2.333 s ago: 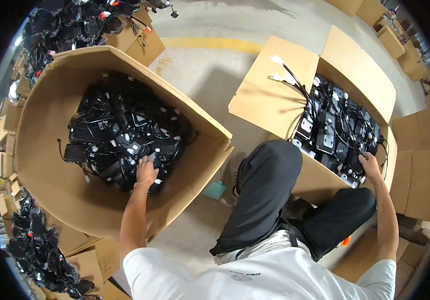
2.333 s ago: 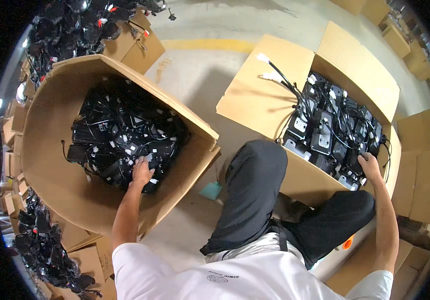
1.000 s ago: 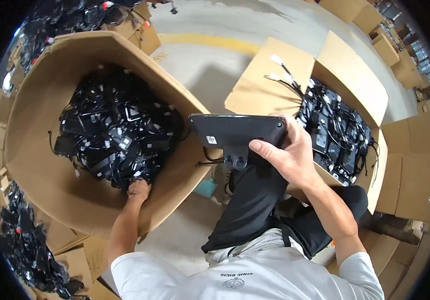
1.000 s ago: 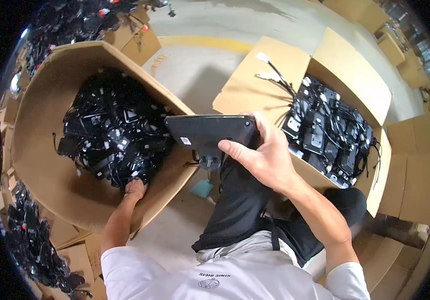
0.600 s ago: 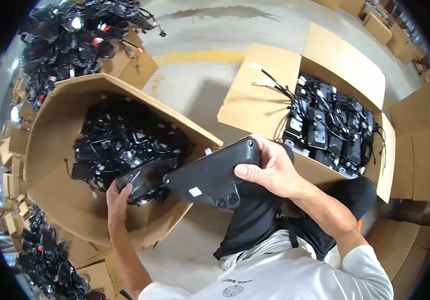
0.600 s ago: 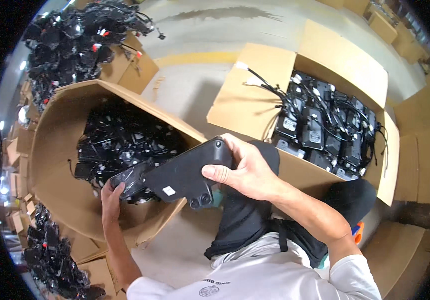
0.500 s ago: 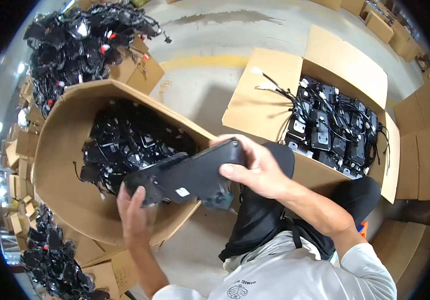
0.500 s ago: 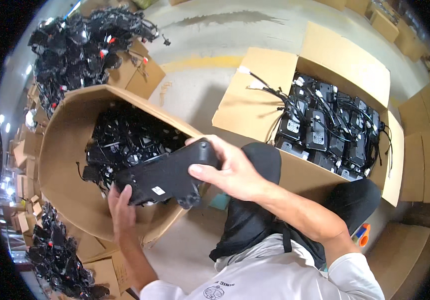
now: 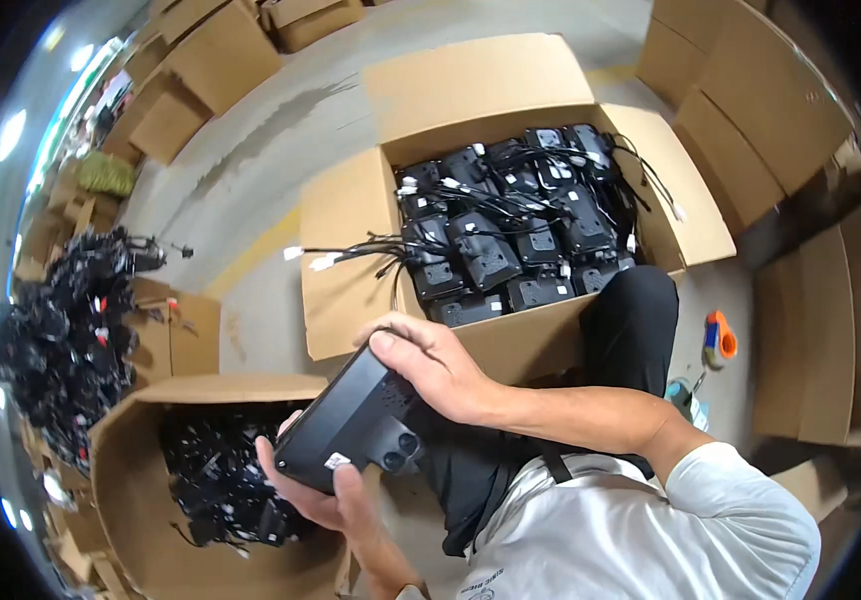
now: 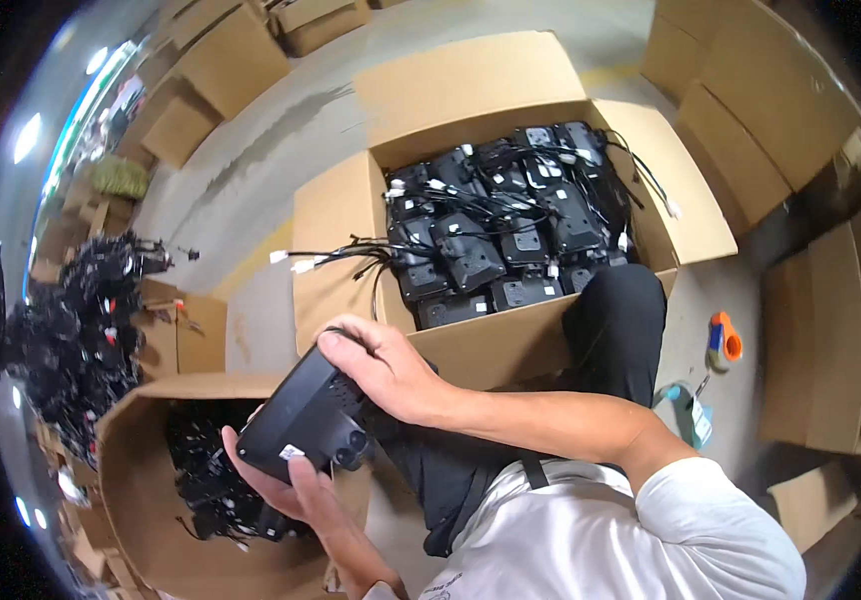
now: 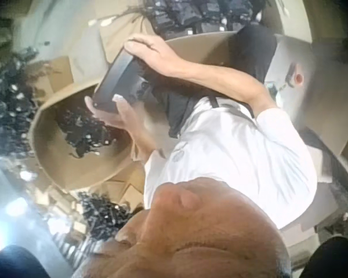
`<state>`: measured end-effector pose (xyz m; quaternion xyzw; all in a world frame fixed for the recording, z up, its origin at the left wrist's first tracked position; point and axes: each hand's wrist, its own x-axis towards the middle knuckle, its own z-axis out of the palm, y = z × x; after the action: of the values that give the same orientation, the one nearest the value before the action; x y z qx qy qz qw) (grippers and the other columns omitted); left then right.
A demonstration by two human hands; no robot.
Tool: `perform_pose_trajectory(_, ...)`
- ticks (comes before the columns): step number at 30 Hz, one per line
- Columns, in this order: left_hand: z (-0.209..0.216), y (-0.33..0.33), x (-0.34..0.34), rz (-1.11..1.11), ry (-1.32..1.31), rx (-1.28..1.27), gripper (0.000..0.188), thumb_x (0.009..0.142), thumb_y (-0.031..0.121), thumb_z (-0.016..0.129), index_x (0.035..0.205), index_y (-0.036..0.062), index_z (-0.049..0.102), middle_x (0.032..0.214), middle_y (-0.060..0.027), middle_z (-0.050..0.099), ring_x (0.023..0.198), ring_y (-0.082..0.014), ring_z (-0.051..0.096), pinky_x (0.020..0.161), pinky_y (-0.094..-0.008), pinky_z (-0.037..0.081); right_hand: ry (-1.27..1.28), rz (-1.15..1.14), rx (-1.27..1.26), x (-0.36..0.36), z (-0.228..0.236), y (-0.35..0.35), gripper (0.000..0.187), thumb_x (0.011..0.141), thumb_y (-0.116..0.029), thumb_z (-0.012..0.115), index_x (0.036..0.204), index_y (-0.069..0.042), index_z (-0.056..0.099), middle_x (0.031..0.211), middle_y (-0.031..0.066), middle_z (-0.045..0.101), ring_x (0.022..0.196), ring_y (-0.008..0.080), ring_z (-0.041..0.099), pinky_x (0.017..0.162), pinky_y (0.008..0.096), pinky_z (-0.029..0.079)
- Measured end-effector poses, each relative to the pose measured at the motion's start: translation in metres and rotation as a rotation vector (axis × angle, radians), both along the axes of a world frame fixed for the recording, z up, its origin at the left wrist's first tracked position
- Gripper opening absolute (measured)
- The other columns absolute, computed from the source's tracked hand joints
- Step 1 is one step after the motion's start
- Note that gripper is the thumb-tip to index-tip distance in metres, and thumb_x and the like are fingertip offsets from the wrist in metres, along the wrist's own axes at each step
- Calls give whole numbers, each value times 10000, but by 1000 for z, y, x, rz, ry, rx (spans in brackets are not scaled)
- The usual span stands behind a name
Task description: The person transfers black electronic devices from a large open box into a smaller cardboard box. They arrange the items inside, close the flaps, write on the box with a marker, and seal it with a tape dispenser.
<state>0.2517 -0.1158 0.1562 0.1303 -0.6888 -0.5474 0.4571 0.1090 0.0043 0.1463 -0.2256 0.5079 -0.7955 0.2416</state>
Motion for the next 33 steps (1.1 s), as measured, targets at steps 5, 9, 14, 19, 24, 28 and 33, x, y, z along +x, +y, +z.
perform_pose_trajectory(5,1,-3,-42,137,-109,-171,636,907,218,611,1465,-44,452,1313,-203,544,1138,-317,590,989,-432,524,-65,-90,28,-13,2,32,297,1044,-177,496,1273,-9,586,986,20,596,896,74,551,814,257,475)
perform_pose_trajectory(9,44,12,-69,-103,-140,-18,534,1010,266,509,1455,-26,468,1363,-224,544,1196,-332,602,1011,-456,535,296,37,22,-34,3,65,636,934,-330,726,1361,38,429,1102,223,641,1040,290,633,916,392,509)
perform_pose_trajectory(14,46,31,-128,-615,-100,285,812,904,566,607,1481,17,453,1357,-175,563,1194,-312,592,1034,-447,509,366,-149,-2,-65,24,139,694,848,-266,846,1352,15,462,1109,161,646,1063,202,624,927,351,513)
perform_pose_trajectory(19,46,93,-215,-834,-1304,-346,396,803,94,792,1163,-32,688,963,-102,735,942,-170,684,805,-307,520,142,-508,204,-102,12,229,705,844,-271,855,1376,3,480,1129,110,651,1025,164,626,877,317,539)
perform_pose_trajectory(24,-26,82,-341,-672,-469,-987,433,794,179,838,1170,19,696,1002,-139,699,1016,-269,666,911,-398,493,-231,-769,303,-140,-46,288,764,879,-369,795,1320,132,424,1106,200,639,913,217,694,699,341,595)
perform_pose_trajectory(28,-37,195,-356,-774,-251,-1289,730,724,200,885,1365,37,577,1300,-174,607,1244,-365,556,1089,-501,387,-222,-966,990,-186,-159,347,772,898,-424,727,1291,166,421,1129,282,652,979,306,712,730,406,583)
perform_pose_trajectory(33,-47,176,-327,-887,-408,-1320,661,799,229,830,1381,45,575,1446,-201,505,1374,-383,457,1182,-613,271,-714,-891,489,-207,-200,339,709,927,-417,717,1253,179,514,1250,314,634,1127,406,660,913,580,517)
